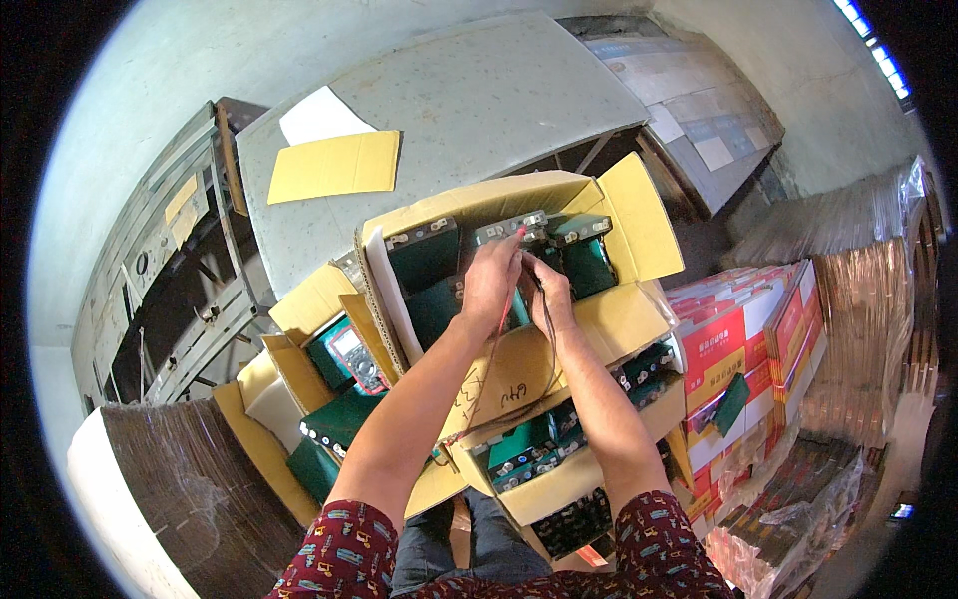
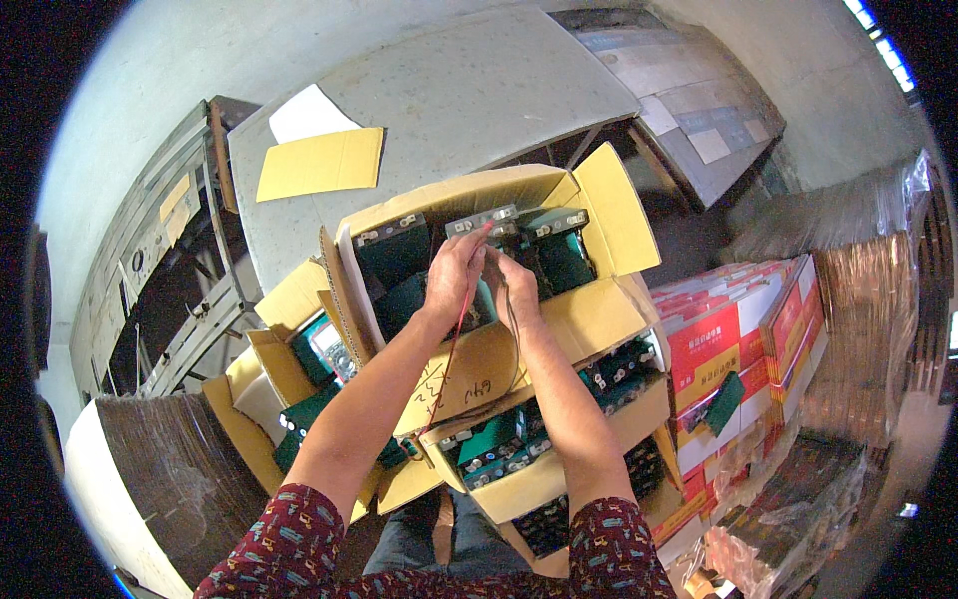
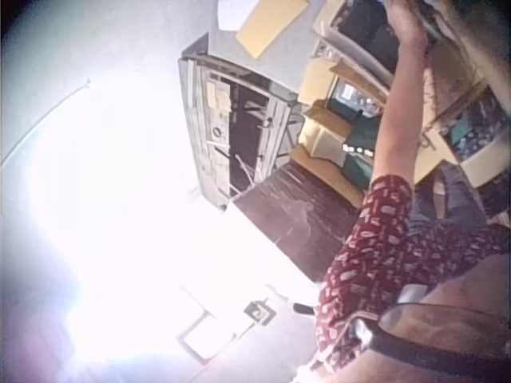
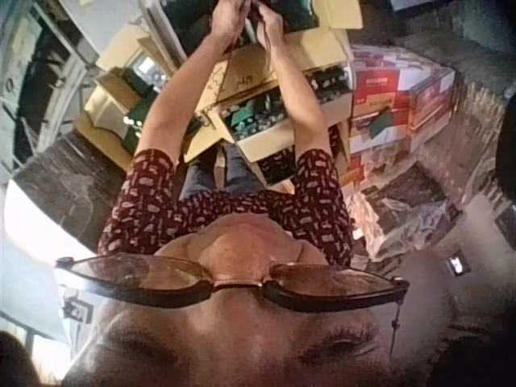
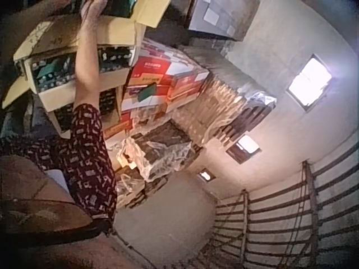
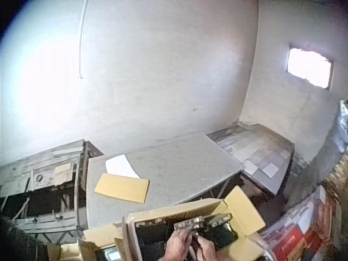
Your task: The person uses a multimeter to test green electronic modules inside open cardboard boxes. They connect the multimeter probes to terminals on each module, observe the readings, and then place the tested modules into a separate box on a hand truck.
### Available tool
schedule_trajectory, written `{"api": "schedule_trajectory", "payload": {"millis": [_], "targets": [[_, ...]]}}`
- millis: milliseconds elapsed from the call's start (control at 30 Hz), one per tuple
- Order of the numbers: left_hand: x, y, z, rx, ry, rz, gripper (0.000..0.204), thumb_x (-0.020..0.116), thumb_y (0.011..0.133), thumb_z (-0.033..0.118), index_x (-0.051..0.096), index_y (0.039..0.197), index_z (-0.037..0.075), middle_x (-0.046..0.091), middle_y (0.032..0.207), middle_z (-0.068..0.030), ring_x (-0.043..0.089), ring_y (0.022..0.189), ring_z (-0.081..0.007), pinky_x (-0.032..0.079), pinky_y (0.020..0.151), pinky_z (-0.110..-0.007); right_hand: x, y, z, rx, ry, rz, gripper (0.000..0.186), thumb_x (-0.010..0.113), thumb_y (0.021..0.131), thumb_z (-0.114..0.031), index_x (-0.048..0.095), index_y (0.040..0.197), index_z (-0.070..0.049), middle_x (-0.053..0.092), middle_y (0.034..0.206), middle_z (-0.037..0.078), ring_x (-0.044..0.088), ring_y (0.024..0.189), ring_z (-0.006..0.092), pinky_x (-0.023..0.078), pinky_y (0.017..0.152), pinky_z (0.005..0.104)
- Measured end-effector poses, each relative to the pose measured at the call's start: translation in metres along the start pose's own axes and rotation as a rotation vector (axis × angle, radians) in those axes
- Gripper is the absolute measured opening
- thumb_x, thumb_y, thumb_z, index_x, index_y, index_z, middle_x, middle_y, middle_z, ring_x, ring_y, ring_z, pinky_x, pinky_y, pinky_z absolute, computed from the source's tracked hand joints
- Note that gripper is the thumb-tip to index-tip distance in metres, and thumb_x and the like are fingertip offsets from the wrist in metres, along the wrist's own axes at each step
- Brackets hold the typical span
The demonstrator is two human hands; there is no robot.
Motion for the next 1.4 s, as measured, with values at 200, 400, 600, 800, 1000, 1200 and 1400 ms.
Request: {"api": "schedule_trajectory", "payload": {"millis": [200, 400, 600, 800, 1000, 1200, 1400], "targets": [[0.008, 0.006, -0.004, -0.016, 0.016, -0.049, 0.038, 0.057, 0.100, 0.009, 0.063, 0.138, 0.010, 0.068, 0.118, -0.0215, 0.063, 0.112, -0.0408, 0.051, 0.098, -0.046, -0.006, 0.003, 0.002, 0.019, 0.072, 0.016, 0.034, 0.050, 0.107, -0.013, 0.063, 0.132, 0.005, 0.066, 0.127, 0.010, 0.064, 0.116, 0.0190, 0.050, 0.105, 0.0334], [0.013, 0.006, -0.006, -0.003, 0.041, -0.021, 0.038, 0.056, 0.099, 0.013, 0.061, 0.136, 0.009, 0.065, 0.116, -0.0206, 0.061, 0.110, -0.0411, 0.052, 0.096, -0.048, -0.004, 0.003, 0.000, -0.053, -0.106, -0.028, 0.032, 0.050, 0.106, -0.006, 0.061, 0.134, 0.006, 0.065, 0.125, 0.010, 0.064, 0.110, 0.0176, 0.051, 0.102, 0.0320], [0.018, 0.001, -0.010, -0.087, 0.056, -0.035, 0.048, 0.058, 0.095, 0.008, 0.058, 0.143, 0.012, 0.066, 0.114, -0.0226, 0.064, 0.107, -0.0425, 0.053, 0.092, -0.050, -0.018, 0.008, 0.009, 0.030, -0.059, 0.149, 0.033, 0.055, 0.106, -0.022, 0.069, 0.124, 0.002, 0.068, 0.121, 0.006, 0.063, 0.110, 0.0171, 0.049, 0.103, 0.0337], [0.015, 0.003, 0.005, -0.109, 0.144, -0.060, 0.043, 0.053, 0.097, 0.011, 0.059, 0.139, 0.005, 0.067, 0.113, -0.0227, 0.064, 0.111, -0.0402, 0.055, 0.094, -0.047, -0.023, 0.006, 0.004, 0.020, -0.183, 0.178, 0.037, 0.053, 0.106, -0.027, 0.069, 0.128, -0.002, 0.069, 0.122, 0.006, 0.066, 0.107, 0.0181, 0.052, 0.097, 0.0329], [0.013, 0.006, 0.005, -0.031, 0.271, -0.077, 0.042, 0.058, 0.093, 0.010, 0.058, 0.133, -0.002, 0.067, 0.115, -0.0209, 0.064, 0.114, -0.0373, 0.056, 0.095, -0.045, -0.012, 0.002, -0.001, 0.061, -0.211, 0.179, 0.046, 0.047, 0.106, -0.030, 0.061, 0.137, 0.000, 0.064, 0.131, 0.008, 0.063, 0.114, 0.0196, 0.050, 0.101, 0.0335], [0.015, 0.007, 0.009, -0.021, 0.297, -0.090, 0.045, 0.060, 0.090, 0.008, 0.056, 0.134, -0.004, 0.066, 0.116, -0.0210, 0.063, 0.115, -0.0373, 0.055, 0.097, -0.043, -0.012, 0.004, -0.004, 0.063, -0.252, 0.215, 0.048, 0.046, 0.105, -0.030, 0.060, 0.139, 0.001, 0.063, 0.133, 0.010, 0.062, 0.117, 0.0205, 0.049, 0.103, 0.0345], [0.013, 0.006, 0.011, -0.019, 0.309, -0.101, 0.041, 0.061, 0.090, 0.007, 0.058, 0.129, -0.004, 0.066, 0.115, -0.0213, 0.063, 0.114, -0.0369, 0.055, 0.097, -0.043, -0.007, 0.000, -0.006, 0.062, -0.270, 0.219, 0.047, 0.046, 0.105, -0.029, 0.060, 0.139, 0.001, 0.063, 0.134, 0.009, 0.062, 0.117, 0.0198, 0.050, 0.102, 0.0346]]}}
Point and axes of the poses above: each hand's wrist, its own y-axis towards the middle knuckle, its own x-axis out of the palm, z = x × y, the point moved 3 cm from there along y, towards the middle knuckle
